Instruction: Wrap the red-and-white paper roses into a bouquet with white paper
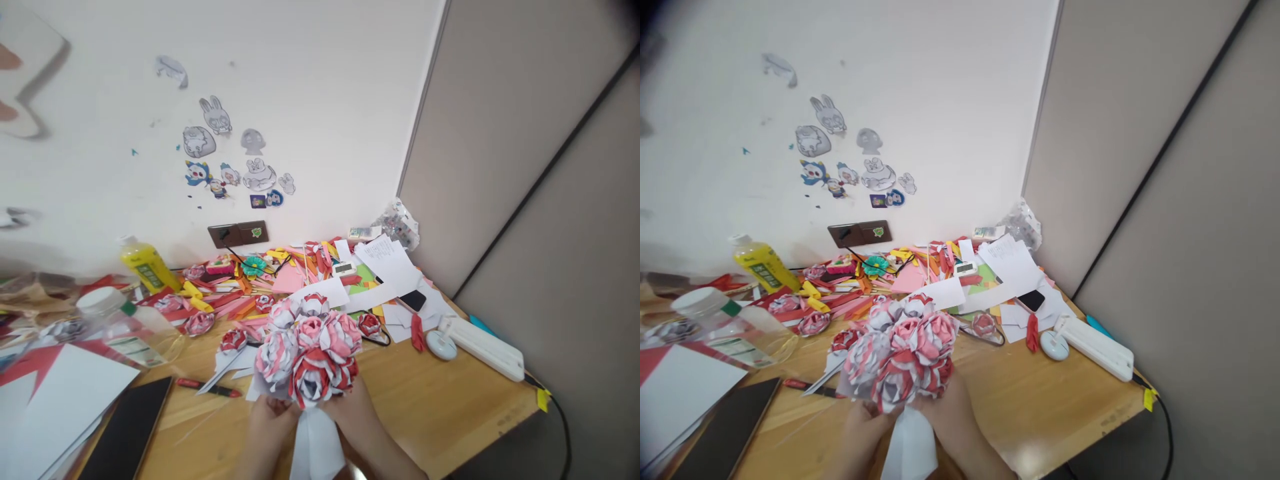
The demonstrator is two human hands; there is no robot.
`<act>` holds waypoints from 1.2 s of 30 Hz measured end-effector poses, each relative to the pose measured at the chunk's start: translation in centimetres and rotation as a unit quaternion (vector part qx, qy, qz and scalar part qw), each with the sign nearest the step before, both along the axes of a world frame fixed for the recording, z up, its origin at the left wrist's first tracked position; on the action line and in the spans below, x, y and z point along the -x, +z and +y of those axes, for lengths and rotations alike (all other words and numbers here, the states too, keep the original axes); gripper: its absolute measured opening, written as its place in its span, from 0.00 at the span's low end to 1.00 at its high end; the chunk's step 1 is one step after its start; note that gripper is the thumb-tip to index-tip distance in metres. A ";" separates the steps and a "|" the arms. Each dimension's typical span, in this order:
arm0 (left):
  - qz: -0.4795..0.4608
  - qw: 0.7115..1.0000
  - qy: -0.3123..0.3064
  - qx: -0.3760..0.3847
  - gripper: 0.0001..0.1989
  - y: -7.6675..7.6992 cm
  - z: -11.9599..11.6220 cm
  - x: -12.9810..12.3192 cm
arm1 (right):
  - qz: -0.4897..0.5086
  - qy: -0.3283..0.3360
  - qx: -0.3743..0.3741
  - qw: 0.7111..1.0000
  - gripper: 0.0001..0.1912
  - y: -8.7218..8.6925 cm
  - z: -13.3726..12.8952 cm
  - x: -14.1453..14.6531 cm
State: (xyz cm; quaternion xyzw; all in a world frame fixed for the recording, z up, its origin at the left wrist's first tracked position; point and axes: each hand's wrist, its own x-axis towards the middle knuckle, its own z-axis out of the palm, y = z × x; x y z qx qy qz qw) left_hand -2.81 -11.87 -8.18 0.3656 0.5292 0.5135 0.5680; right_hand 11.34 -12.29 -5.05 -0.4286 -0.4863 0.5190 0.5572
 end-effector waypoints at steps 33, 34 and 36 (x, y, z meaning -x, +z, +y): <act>-0.011 0.993 -0.054 -0.109 0.17 3.9 8.5 -3.2 | -0.009 -0.039 -0.048 0.998 0.14 1.5 9.7 -1.4; -0.010 0.992 -0.050 -0.111 0.18 3.7 8.6 -3.2 | -0.016 -0.047 -0.054 0.997 0.14 1.6 9.5 -1.3; 0.002 0.993 -0.033 -0.111 0.19 3.5 8.6 -3.3 | -0.037 -0.061 -0.077 0.994 0.14 2.0 9.0 -0.9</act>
